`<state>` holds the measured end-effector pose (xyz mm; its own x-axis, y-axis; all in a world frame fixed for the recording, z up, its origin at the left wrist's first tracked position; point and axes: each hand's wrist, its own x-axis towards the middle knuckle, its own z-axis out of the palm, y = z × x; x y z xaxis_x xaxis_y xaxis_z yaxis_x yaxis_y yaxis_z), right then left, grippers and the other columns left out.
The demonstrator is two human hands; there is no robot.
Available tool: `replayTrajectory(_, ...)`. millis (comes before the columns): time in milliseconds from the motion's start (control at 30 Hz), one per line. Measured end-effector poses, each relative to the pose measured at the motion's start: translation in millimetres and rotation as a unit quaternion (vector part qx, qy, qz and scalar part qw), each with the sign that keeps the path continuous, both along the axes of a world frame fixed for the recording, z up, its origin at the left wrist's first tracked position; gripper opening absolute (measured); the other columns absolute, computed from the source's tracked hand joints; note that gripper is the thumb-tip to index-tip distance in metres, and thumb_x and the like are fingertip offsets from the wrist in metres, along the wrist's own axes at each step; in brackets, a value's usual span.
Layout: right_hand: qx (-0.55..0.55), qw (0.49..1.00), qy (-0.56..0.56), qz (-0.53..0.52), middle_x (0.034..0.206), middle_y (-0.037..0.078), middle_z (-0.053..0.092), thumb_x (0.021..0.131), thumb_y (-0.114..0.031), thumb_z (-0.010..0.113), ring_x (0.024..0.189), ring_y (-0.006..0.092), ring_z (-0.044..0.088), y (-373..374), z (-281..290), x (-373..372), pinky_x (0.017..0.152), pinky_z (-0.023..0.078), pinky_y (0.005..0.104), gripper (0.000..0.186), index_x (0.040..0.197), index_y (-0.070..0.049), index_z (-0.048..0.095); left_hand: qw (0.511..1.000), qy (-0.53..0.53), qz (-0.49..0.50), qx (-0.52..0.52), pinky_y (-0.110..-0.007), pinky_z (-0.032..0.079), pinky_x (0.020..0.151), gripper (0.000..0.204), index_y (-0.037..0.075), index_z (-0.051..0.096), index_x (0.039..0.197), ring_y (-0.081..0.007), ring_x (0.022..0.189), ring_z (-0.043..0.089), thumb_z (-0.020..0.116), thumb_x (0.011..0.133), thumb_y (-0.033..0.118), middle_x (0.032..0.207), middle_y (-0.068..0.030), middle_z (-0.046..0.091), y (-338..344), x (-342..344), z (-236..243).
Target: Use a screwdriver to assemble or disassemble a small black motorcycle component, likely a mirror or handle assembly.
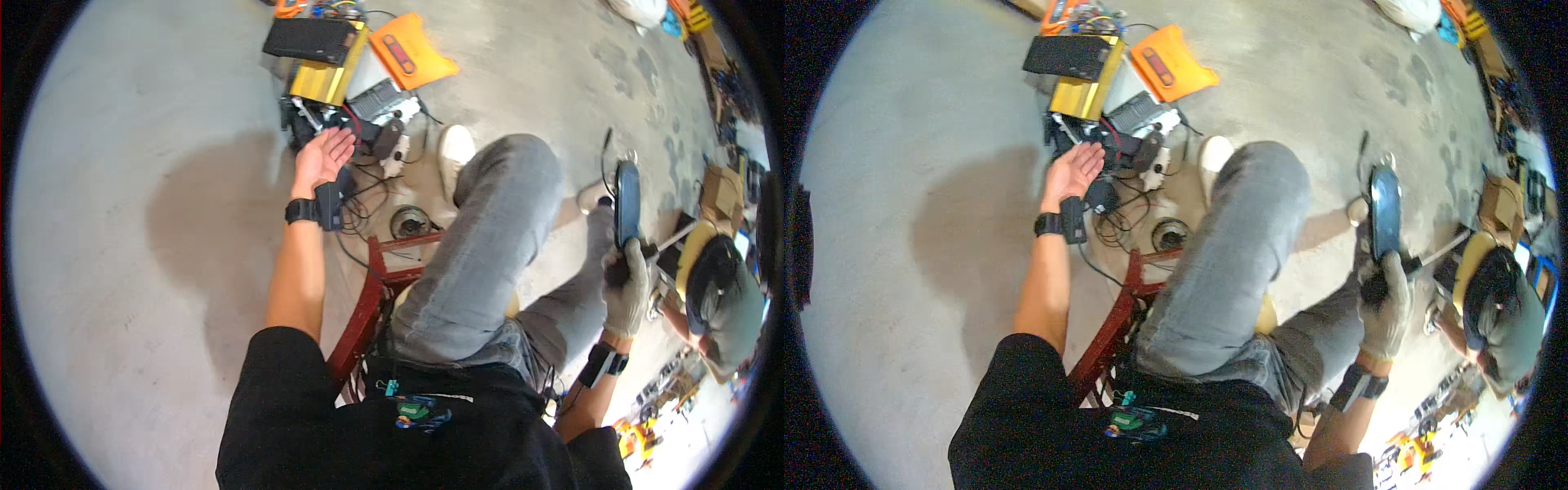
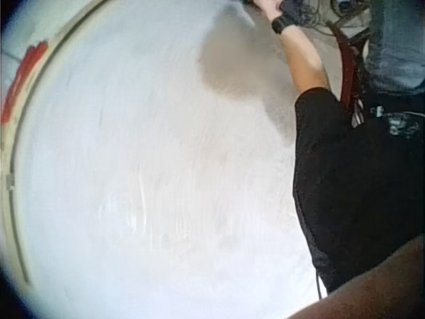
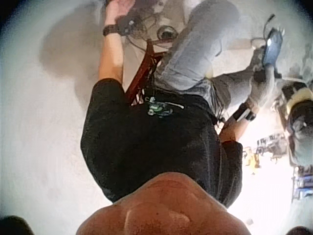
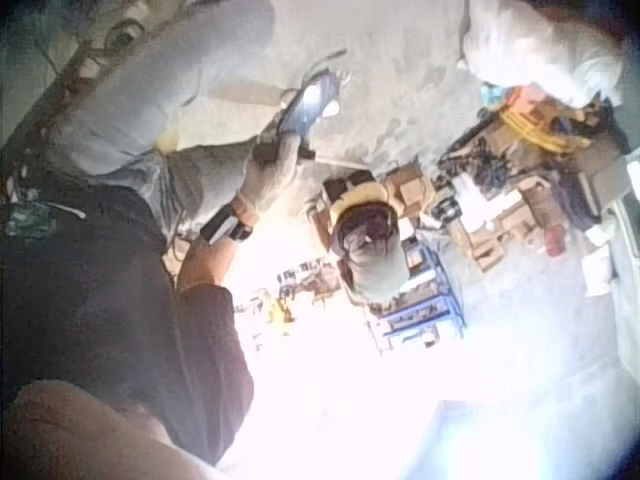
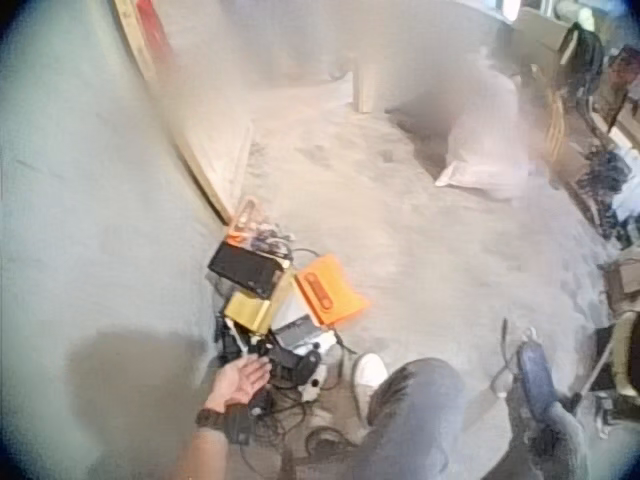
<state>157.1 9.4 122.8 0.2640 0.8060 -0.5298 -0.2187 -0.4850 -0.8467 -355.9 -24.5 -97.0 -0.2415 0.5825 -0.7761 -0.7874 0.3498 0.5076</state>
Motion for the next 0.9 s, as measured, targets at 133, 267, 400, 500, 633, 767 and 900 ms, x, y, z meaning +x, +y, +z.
replayTrajectory(133, 0.050, 0.998, 0.005, 0.035, 0.090, 0.006, 0.059, 0.095, -0.014, 0.067, 0.075, 0.0133, 0.056, 11, 4, -24, 0.067, 0.049, 0.0250, 0.022, 0.111, -0.003, 0.056, 0.960, 0.030, -0.213, 0.179, -0.040, 0.048, 0.102, 0.039, -0.005, 0.052, 0.131, -0.0289, 0.117, 0.061, 0.046, 0.104, 0.023, 0.128, -0.0189, 0.061, 49, 62, 92)
replayTrajectory(267, 0.074, 0.984, 0.158, 0.025, 0.093, 0.007, 0.060, 0.093, -0.013, 0.069, 0.078, 0.0156, 0.056, 17, 11, -52, 0.071, 0.048, 0.0304, 0.025, 0.113, -0.005, 0.055, 0.843, 0.039, -0.322, 0.429, -0.039, 0.048, 0.102, 0.040, -0.003, 0.053, 0.131, -0.0274, 0.114, 0.062, 0.050, 0.103, 0.026, 0.122, -0.0172, 0.064, 82, 157, 151)
replayTrajectory(400, 0.042, 0.960, 0.267, 0.072, 0.098, 0.008, 0.061, 0.097, -0.013, 0.062, 0.088, 0.0171, 0.055, 16, 7, -48, 0.078, 0.045, 0.0274, 0.020, 0.113, 0.000, 0.059, 0.817, 0.029, -0.316, 0.481, -0.027, 0.049, 0.085, 0.040, -0.001, 0.049, 0.123, -0.0098, 0.094, 0.056, 0.062, 0.099, 0.028, 0.104, -0.0036, 0.062, 94, 260, 197)
replayTrajectory(500, 0.034, 0.953, 0.271, 0.132, 0.096, 0.004, 0.060, 0.099, -0.025, 0.061, 0.088, 0.0151, 0.055, 13, 12, -53, 0.079, 0.045, 0.0297, 0.025, 0.111, -0.003, 0.060, 0.854, -0.048, -0.218, 0.470, -0.027, 0.048, 0.075, 0.029, 0.000, 0.051, 0.117, -0.0087, 0.084, 0.051, 0.061, 0.099, 0.020, 0.095, -0.0005, 0.056, 89, 293, 202)
replayTrajectory(633, -0.006, 0.975, 0.188, 0.118, 0.102, 0.004, 0.068, 0.096, -0.030, 0.064, 0.093, 0.0162, 0.062, 11, 5, -43, 0.081, 0.046, 0.0313, 0.028, 0.113, -0.008, 0.065, 0.900, 0.018, -0.153, 0.408, -0.041, 0.047, 0.064, 0.024, -0.002, 0.050, 0.100, -0.0225, 0.071, 0.059, 0.059, 0.087, 0.017, 0.075, -0.0127, 0.057, 83, 306, 210)
replayTrajectory(767, 0.045, 0.986, -0.026, 0.159, 0.131, 0.007, 0.059, 0.096, -0.021, 0.058, 0.111, 0.0195, 0.059, 8, -5, -23, 0.094, 0.046, 0.0325, 0.045, 0.137, -0.003, 0.053, 0.926, 0.090, -0.139, 0.338, -0.046, 0.047, 0.067, 0.024, -0.005, 0.049, 0.097, -0.0367, 0.074, 0.062, 0.057, 0.085, 0.014, 0.077, -0.0219, 0.060, 81, 322, 205)
replayTrajectory(900, 0.007, 0.980, 0.034, 0.198, 0.110, 0.004, 0.063, 0.099, -0.026, 0.058, 0.098, 0.0162, 0.059, 18, -6, -29, 0.079, 0.046, 0.0272, 0.035, 0.126, -0.004, 0.060, 0.928, 0.178, -0.118, 0.305, -0.046, 0.048, 0.068, 0.027, -0.005, 0.048, 0.099, -0.0362, 0.074, 0.062, 0.061, 0.086, 0.015, 0.076, -0.0214, 0.059, 85, 336, 186)
